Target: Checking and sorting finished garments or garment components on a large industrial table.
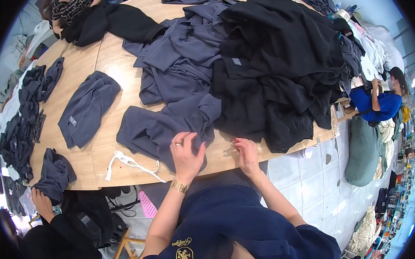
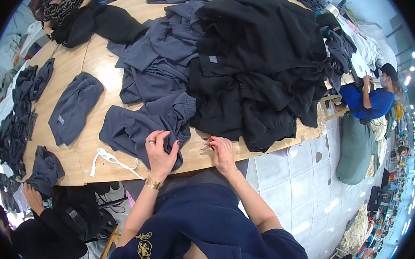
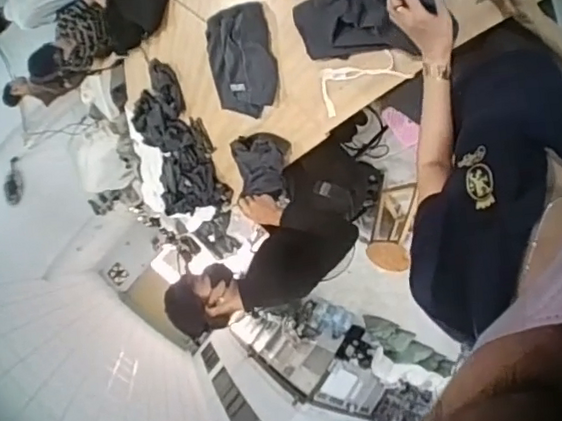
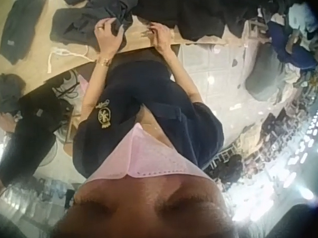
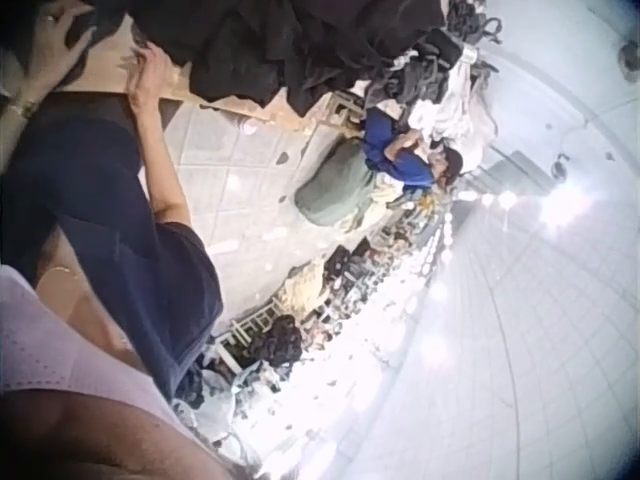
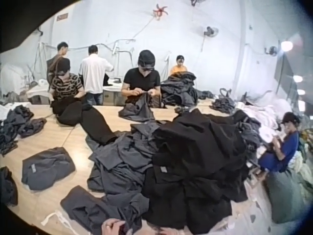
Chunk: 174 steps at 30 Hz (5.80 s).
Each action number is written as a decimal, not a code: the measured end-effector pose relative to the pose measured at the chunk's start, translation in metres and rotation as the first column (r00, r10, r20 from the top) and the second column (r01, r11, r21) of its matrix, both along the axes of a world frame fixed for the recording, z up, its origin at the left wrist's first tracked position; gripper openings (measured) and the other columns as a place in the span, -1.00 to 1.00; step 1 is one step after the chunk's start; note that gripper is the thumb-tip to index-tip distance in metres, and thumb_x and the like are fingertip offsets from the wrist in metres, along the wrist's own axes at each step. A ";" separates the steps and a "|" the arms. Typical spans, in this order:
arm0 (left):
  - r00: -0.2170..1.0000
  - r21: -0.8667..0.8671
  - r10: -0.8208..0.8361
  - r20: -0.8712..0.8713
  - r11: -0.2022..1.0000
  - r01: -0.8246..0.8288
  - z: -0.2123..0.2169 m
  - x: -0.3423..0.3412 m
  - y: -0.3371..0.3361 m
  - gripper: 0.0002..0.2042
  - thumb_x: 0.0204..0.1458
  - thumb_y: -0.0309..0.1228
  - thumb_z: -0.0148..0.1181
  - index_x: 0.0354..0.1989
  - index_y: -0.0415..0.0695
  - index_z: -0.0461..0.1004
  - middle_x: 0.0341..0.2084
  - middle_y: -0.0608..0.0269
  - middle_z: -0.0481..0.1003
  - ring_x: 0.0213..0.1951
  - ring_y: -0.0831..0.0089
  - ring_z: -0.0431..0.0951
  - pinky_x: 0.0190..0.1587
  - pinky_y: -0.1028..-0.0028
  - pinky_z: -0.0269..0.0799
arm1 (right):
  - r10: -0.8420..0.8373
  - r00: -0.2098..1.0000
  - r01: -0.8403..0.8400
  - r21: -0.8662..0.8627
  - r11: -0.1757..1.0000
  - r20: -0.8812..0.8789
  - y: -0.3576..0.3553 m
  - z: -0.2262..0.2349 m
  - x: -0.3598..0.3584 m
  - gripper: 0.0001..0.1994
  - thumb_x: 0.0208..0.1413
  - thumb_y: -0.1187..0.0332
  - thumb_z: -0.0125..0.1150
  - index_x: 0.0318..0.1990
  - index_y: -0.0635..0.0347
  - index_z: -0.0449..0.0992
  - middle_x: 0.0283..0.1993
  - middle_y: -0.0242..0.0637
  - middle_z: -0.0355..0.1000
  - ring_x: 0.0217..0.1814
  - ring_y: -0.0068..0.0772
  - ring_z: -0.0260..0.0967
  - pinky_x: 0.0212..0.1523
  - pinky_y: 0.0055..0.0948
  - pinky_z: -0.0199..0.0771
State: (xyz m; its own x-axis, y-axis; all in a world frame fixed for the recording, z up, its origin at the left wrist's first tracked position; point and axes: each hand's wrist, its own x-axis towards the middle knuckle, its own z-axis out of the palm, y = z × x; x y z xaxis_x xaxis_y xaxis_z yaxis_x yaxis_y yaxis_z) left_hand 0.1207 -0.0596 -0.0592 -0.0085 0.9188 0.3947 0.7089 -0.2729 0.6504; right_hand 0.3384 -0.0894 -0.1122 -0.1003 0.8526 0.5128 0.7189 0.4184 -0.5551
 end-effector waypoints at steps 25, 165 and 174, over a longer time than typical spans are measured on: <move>0.603 0.267 -0.238 0.762 0.963 0.043 0.194 -0.052 0.113 -0.90 0.10 -0.50 0.16 -0.25 -0.26 0.47 -0.45 0.50 0.41 -0.42 0.77 0.29 -0.34 0.74 0.20 | -0.246 0.435 -0.182 -0.352 0.918 -0.866 0.074 0.104 -0.035 -0.90 0.14 0.39 0.20 -0.28 0.21 0.47 -0.61 -0.69 0.22 -0.65 -0.89 -0.03 -0.63 -0.76 -0.12; -0.258 -0.283 0.342 0.904 0.929 0.240 0.068 0.014 0.008 -0.83 0.17 -0.36 0.08 -0.12 -0.12 0.39 -0.15 0.32 0.46 -0.13 0.51 0.46 -0.04 0.42 0.40 | 0.367 0.838 -0.431 -0.078 0.899 -0.404 0.060 0.126 -0.086 -0.74 -0.02 0.66 0.16 -0.38 0.19 0.16 -0.35 -0.28 0.33 -0.52 -0.61 0.19 -0.51 -0.62 0.23; -0.201 -0.343 0.383 0.902 0.917 0.205 0.073 0.010 0.009 -0.79 0.15 -0.35 0.11 -0.09 -0.10 0.33 -0.10 0.30 0.44 -0.07 0.48 0.43 0.02 0.28 0.38 | 0.284 0.951 -0.310 -0.328 0.892 -0.126 0.062 0.130 -0.065 -0.76 0.06 0.28 0.19 -0.31 0.21 0.29 -0.49 -0.16 0.31 -0.51 -0.09 0.34 -0.50 -0.29 0.31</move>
